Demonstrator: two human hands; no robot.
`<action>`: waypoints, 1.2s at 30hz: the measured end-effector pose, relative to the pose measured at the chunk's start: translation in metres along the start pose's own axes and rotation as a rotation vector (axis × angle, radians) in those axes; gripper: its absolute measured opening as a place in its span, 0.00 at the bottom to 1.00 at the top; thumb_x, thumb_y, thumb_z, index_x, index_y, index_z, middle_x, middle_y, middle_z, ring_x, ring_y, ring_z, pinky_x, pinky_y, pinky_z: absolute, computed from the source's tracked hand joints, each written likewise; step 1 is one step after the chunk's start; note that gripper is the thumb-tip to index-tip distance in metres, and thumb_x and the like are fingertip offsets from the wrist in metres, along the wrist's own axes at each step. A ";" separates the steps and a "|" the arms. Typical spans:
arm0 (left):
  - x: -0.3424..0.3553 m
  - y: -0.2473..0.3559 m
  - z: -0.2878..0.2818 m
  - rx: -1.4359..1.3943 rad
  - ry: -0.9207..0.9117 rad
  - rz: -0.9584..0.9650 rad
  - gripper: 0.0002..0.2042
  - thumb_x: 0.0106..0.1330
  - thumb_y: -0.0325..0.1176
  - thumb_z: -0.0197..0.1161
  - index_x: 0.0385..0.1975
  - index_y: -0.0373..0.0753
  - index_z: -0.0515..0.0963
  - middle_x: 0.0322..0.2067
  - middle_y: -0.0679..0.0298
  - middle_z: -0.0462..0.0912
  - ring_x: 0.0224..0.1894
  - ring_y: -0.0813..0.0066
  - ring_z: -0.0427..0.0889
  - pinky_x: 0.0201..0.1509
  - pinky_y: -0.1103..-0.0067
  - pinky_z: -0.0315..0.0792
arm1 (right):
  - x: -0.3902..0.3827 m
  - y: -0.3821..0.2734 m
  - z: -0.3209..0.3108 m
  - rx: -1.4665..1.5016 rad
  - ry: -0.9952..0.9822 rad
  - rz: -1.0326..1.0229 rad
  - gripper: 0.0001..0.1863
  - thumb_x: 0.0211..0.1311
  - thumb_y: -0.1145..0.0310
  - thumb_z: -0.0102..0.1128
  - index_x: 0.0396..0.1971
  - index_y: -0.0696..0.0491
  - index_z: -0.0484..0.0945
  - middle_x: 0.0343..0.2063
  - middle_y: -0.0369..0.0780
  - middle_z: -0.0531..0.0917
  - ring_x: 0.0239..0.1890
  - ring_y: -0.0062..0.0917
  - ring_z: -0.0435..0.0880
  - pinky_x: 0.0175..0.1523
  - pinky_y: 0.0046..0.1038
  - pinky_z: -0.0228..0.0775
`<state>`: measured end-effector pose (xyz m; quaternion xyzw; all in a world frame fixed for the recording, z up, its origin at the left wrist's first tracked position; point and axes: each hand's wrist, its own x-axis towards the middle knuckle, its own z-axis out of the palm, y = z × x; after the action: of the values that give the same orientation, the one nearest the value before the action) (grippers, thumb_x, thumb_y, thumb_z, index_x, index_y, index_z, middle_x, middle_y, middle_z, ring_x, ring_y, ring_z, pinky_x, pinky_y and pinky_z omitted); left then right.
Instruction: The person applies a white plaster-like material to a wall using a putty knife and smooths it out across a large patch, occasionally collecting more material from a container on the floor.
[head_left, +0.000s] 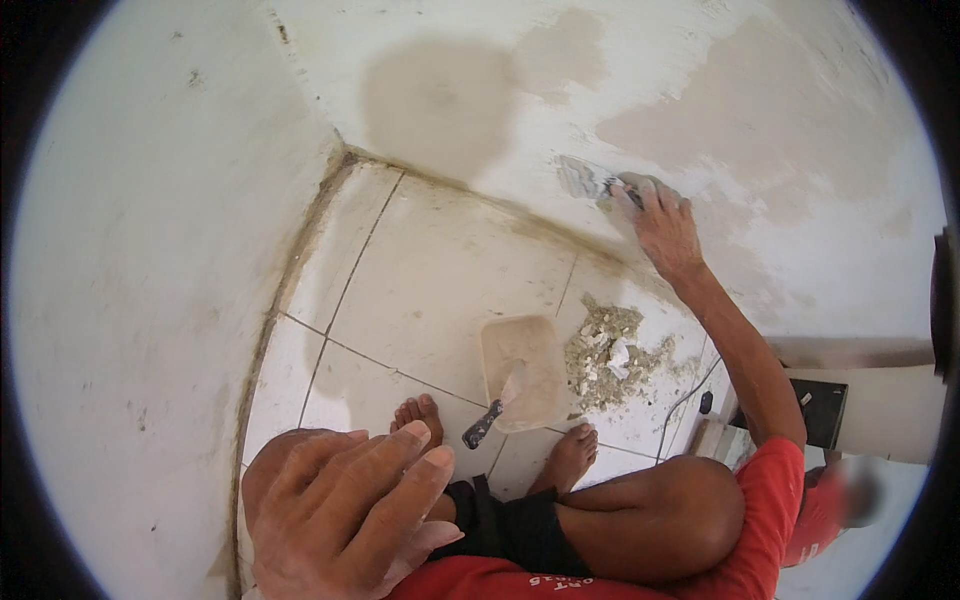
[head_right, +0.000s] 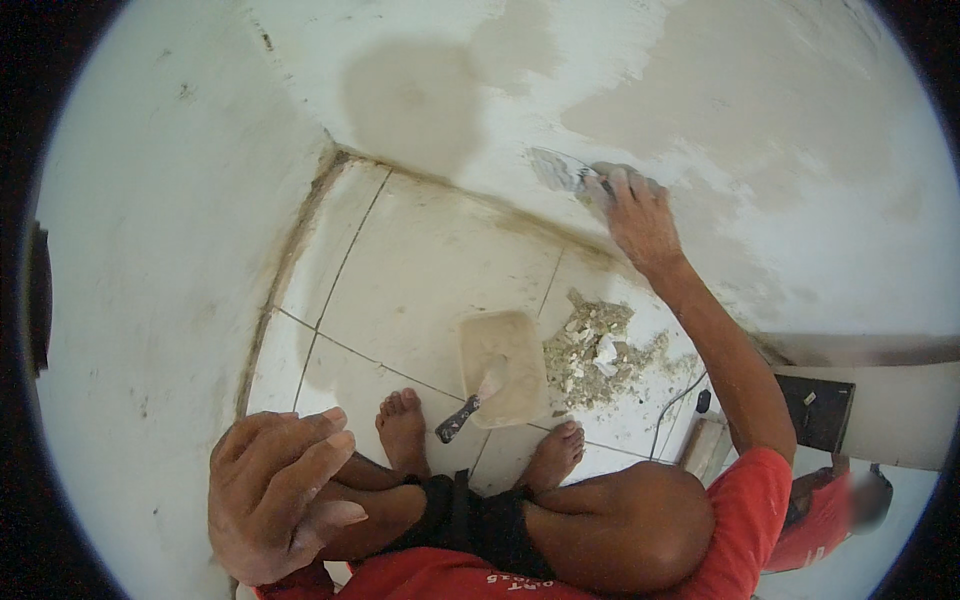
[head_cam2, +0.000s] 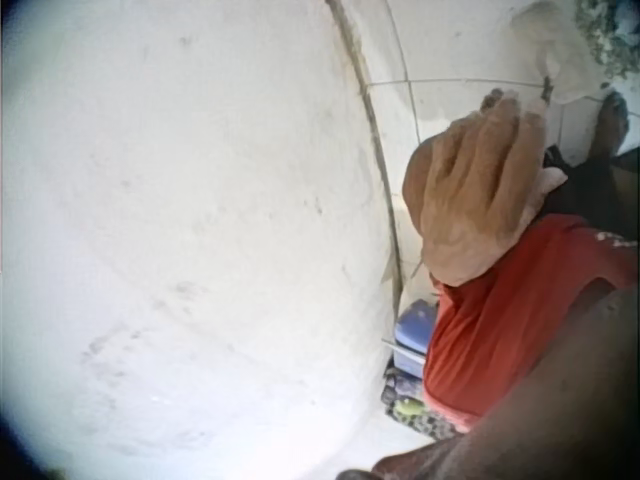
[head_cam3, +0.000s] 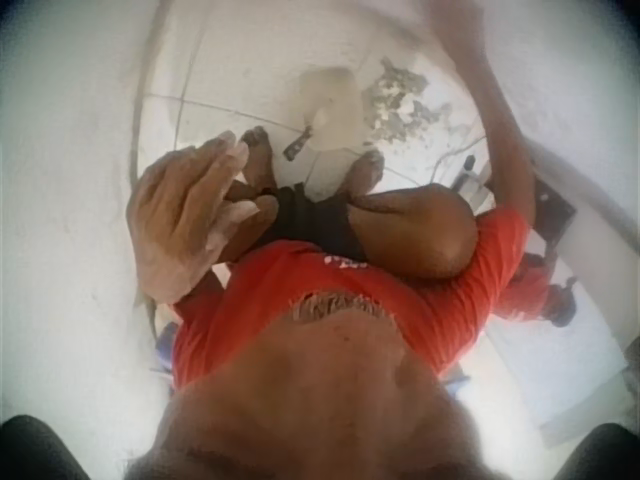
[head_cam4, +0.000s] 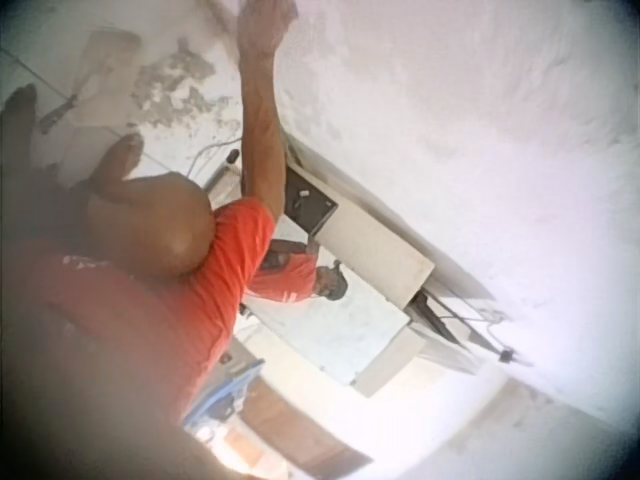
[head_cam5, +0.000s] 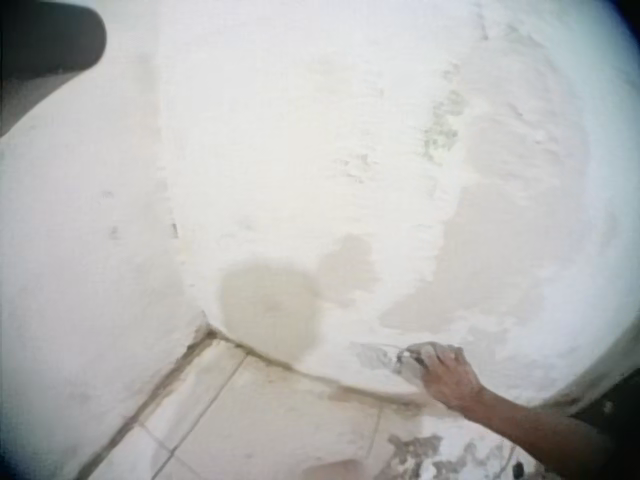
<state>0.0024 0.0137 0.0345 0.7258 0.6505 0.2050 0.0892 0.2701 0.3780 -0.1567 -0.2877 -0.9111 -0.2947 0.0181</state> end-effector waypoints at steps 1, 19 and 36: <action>-0.001 -0.001 -0.001 -0.016 0.004 0.011 0.24 0.59 0.50 0.69 0.46 0.37 0.80 0.43 0.54 0.86 0.40 0.58 0.85 0.47 0.66 0.76 | -0.006 0.005 0.001 -0.001 0.001 -0.004 0.34 0.62 0.72 0.55 0.70 0.41 0.65 0.55 0.40 0.69 0.57 0.34 0.70 0.49 0.39 0.71; -0.002 -0.005 -0.003 -0.001 0.036 -0.007 0.24 0.59 0.52 0.68 0.45 0.38 0.81 0.42 0.56 0.86 0.40 0.58 0.85 0.46 0.66 0.77 | -0.006 -0.061 0.003 0.070 -0.159 0.015 0.32 0.61 0.69 0.56 0.68 0.52 0.66 0.56 0.47 0.71 0.58 0.41 0.71 0.48 0.41 0.75; -0.003 -0.016 -0.005 -0.075 0.038 0.043 0.26 0.59 0.50 0.69 0.48 0.34 0.79 0.44 0.51 0.85 0.41 0.55 0.85 0.45 0.66 0.77 | -0.044 0.023 -0.020 0.011 -0.059 0.218 0.33 0.57 0.78 0.55 0.63 0.34 0.75 0.48 0.39 0.72 0.49 0.36 0.73 0.44 0.39 0.73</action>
<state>-0.0147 0.0129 0.0318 0.7316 0.6284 0.2449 0.0994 0.3165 0.3596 -0.1373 -0.3935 -0.8762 -0.2772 0.0249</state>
